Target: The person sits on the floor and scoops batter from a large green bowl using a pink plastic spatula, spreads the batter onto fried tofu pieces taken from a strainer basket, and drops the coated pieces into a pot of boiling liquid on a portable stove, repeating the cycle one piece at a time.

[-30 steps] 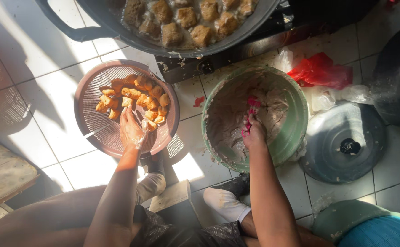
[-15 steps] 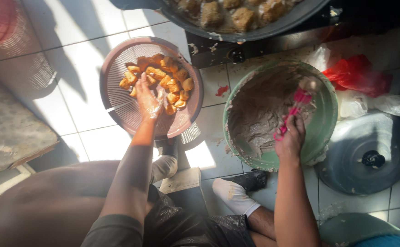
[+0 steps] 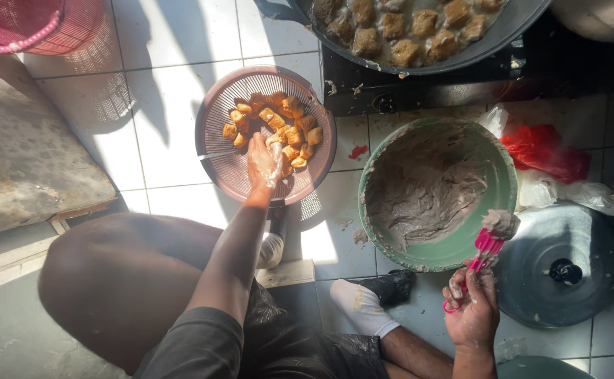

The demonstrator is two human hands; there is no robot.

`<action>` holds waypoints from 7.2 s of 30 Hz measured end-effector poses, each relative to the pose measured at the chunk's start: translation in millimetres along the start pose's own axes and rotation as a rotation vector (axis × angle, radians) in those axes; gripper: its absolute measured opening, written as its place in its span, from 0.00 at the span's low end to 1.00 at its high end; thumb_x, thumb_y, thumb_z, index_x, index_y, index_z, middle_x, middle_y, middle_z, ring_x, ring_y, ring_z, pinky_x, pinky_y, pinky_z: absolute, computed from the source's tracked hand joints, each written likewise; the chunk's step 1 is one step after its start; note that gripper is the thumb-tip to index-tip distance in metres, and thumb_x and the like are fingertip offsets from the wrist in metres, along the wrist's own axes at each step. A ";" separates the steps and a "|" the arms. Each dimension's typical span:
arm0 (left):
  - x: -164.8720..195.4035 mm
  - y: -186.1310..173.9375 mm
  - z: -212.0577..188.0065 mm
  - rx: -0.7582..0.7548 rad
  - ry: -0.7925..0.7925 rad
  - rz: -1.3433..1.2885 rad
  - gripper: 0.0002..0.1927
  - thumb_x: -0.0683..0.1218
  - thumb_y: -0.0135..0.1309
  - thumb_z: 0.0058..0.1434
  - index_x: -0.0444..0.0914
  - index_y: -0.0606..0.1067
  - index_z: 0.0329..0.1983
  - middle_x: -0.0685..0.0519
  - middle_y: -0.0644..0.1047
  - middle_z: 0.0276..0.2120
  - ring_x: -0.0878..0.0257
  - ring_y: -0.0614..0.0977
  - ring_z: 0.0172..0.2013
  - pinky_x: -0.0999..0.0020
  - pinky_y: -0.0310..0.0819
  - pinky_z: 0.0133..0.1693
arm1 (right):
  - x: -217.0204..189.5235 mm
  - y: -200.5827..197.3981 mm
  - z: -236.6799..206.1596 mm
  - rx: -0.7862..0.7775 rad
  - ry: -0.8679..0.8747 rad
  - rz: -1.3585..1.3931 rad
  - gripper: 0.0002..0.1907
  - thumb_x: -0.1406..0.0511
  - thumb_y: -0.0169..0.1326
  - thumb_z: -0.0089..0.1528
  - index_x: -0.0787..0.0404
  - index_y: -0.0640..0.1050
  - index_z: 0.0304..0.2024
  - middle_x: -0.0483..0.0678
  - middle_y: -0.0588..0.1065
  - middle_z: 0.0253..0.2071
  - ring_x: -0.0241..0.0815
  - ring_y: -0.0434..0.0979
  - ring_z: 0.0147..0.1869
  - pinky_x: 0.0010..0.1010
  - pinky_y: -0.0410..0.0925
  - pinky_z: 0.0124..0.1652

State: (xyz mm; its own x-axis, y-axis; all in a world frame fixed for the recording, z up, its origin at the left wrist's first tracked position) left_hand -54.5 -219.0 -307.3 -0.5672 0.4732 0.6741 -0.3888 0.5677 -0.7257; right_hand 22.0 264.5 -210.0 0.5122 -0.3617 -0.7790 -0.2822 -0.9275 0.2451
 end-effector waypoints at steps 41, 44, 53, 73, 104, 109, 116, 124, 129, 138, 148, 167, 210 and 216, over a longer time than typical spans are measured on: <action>266.2 1.1 -301.2 -1.096 0.059 -0.969 0.25 0.40 0.54 0.67 0.30 0.63 0.64 0.48 0.78 0.53 0.66 0.79 0.52 0.70 0.76 0.54 | -63.2 -0.1 -101.4 -0.056 -0.702 -0.667 0.19 0.60 0.43 0.73 0.65 0.76 0.58 0.46 0.74 0.41 0.35 0.71 0.40 0.27 0.67 0.40; 267.5 -8.1 -291.8 -1.294 0.013 -1.109 0.31 0.36 0.55 0.65 0.30 0.60 0.70 0.47 0.76 0.58 0.64 0.79 0.56 0.67 0.74 0.58 | -77.9 -11.5 -100.7 0.036 -0.749 -0.898 0.17 0.61 0.48 0.71 0.64 0.78 0.55 0.50 0.73 0.37 0.43 0.74 0.40 0.32 0.68 0.41; 259.8 -8.4 -282.1 -1.372 0.023 -1.163 0.35 0.35 0.61 0.61 0.33 0.63 0.71 0.51 0.75 0.61 0.64 0.77 0.59 0.66 0.72 0.62 | -107.3 -30.3 -118.5 0.188 -1.030 -1.068 0.14 0.67 0.56 0.66 0.61 0.79 0.54 0.52 0.73 0.42 0.48 0.75 0.44 0.37 0.68 0.42; 291.4 -44.4 -251.5 -0.580 0.921 -0.565 0.27 0.39 0.71 0.48 0.36 0.74 0.50 0.50 0.79 0.48 0.59 0.82 0.51 0.67 0.78 0.52 | -118.7 16.1 -143.3 0.092 -0.957 -1.001 0.14 0.67 0.54 0.67 0.61 0.78 0.55 0.52 0.74 0.43 0.50 0.75 0.48 0.40 0.69 0.47; 252.2 -7.1 -129.1 -0.643 0.819 -0.369 0.36 0.39 0.66 0.54 0.41 0.67 0.66 0.51 0.82 0.50 0.61 0.84 0.50 0.63 0.81 0.53 | -35.2 -59.2 -48.0 0.136 -0.120 -0.691 0.21 0.57 0.51 0.67 0.65 0.79 0.56 0.44 0.72 0.29 0.34 0.65 0.32 0.28 0.63 0.32; 280.5 1.1 -6.4 -0.385 1.053 -0.173 0.36 0.40 0.66 0.54 0.42 0.66 0.65 0.47 0.82 0.50 0.53 0.83 0.48 0.59 0.81 0.51 | -22.0 -61.0 -28.7 0.163 -0.035 -0.699 0.22 0.57 0.52 0.69 0.64 0.80 0.58 0.45 0.68 0.29 0.35 0.62 0.32 0.30 0.59 0.30; 347.2 2.2 112.4 -0.172 1.083 0.000 0.50 0.56 0.73 0.54 0.37 0.58 0.72 0.38 0.75 0.58 0.42 0.76 0.56 0.44 0.71 0.56 | -18.0 -32.0 -2.5 0.065 -0.049 -0.708 0.22 0.58 0.50 0.66 0.63 0.79 0.57 0.39 0.70 0.29 0.28 0.63 0.31 0.21 0.61 0.32; 291.6 -4.7 -6.9 -0.538 1.061 -0.378 0.35 0.55 0.61 0.68 0.38 0.64 0.73 0.44 0.77 0.60 0.53 0.81 0.61 0.57 0.74 0.64 | 29.4 -0.1 62.3 0.066 0.218 0.072 0.10 0.62 0.48 0.71 0.64 0.72 0.47 0.47 0.74 0.32 0.29 0.62 0.23 0.23 0.54 0.21; 222.6 -3.4 -55.2 -0.655 1.280 -0.080 0.32 0.54 0.63 0.58 0.39 0.70 0.64 0.45 0.78 0.54 0.46 0.79 0.57 0.50 0.73 0.61 | 53.8 41.4 100.9 0.077 0.376 0.196 0.07 0.65 0.50 0.69 0.60 0.74 0.47 0.46 0.75 0.35 0.31 0.69 0.29 0.22 0.60 0.25; 124.2 10.9 39.2 -0.558 0.867 0.200 0.23 0.50 0.61 0.60 0.41 0.76 0.58 0.48 0.82 0.47 0.51 0.83 0.48 0.57 0.78 0.50 | 76.2 107.1 155.9 0.171 0.353 -0.082 0.09 0.64 0.50 0.69 0.59 0.77 0.49 0.44 0.75 0.34 0.30 0.66 0.27 0.23 0.58 0.23; 30.0 26.8 67.7 -0.608 0.772 0.618 0.27 0.59 0.57 0.63 0.42 0.72 0.62 0.45 0.79 0.47 0.47 0.80 0.50 0.53 0.74 0.54 | 71.9 135.3 190.8 0.196 0.238 -0.042 0.11 0.63 0.49 0.70 0.61 0.77 0.51 0.44 0.75 0.35 0.30 0.68 0.28 0.23 0.60 0.24; 14.8 15.6 64.9 -0.401 0.282 0.537 0.25 0.51 0.58 0.61 0.41 0.68 0.60 0.40 0.73 0.53 0.41 0.76 0.54 0.46 0.72 0.52 | 48.8 127.4 140.0 -0.014 0.027 0.080 0.12 0.63 0.48 0.73 0.61 0.74 0.55 0.42 0.73 0.38 0.29 0.67 0.30 0.22 0.61 0.27; -8.0 41.0 14.9 -0.227 0.183 0.363 0.23 0.49 0.53 0.66 0.31 0.65 0.58 0.37 0.71 0.51 0.39 0.72 0.55 0.46 0.67 0.55 | 54.0 132.9 188.7 0.180 0.213 -0.264 0.13 0.63 0.48 0.70 0.63 0.75 0.53 0.43 0.72 0.34 0.28 0.64 0.26 0.23 0.59 0.23; -3.8 38.3 14.8 -0.247 0.077 0.338 0.15 0.49 0.49 0.72 0.33 0.67 0.53 0.39 0.71 0.50 0.40 0.73 0.54 0.46 0.67 0.53 | 54.0 140.6 203.2 0.173 0.174 -0.111 0.11 0.64 0.48 0.70 0.61 0.76 0.52 0.42 0.71 0.33 0.27 0.62 0.25 0.22 0.57 0.24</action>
State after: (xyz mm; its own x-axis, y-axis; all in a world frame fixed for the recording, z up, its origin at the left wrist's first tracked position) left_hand -78.0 -209.0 -339.7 -0.5730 0.7041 0.4194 0.0006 0.5121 -0.8589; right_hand -154.9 133.7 -334.9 0.6754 -0.2829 -0.6811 -0.3430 -0.9380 0.0494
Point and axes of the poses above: each hand's wrist, its own z-axis towards the middle knuckle, its own y-axis out of the palm, x = y × z, the point moved 3 cm from there along z, towards the middle knuckle
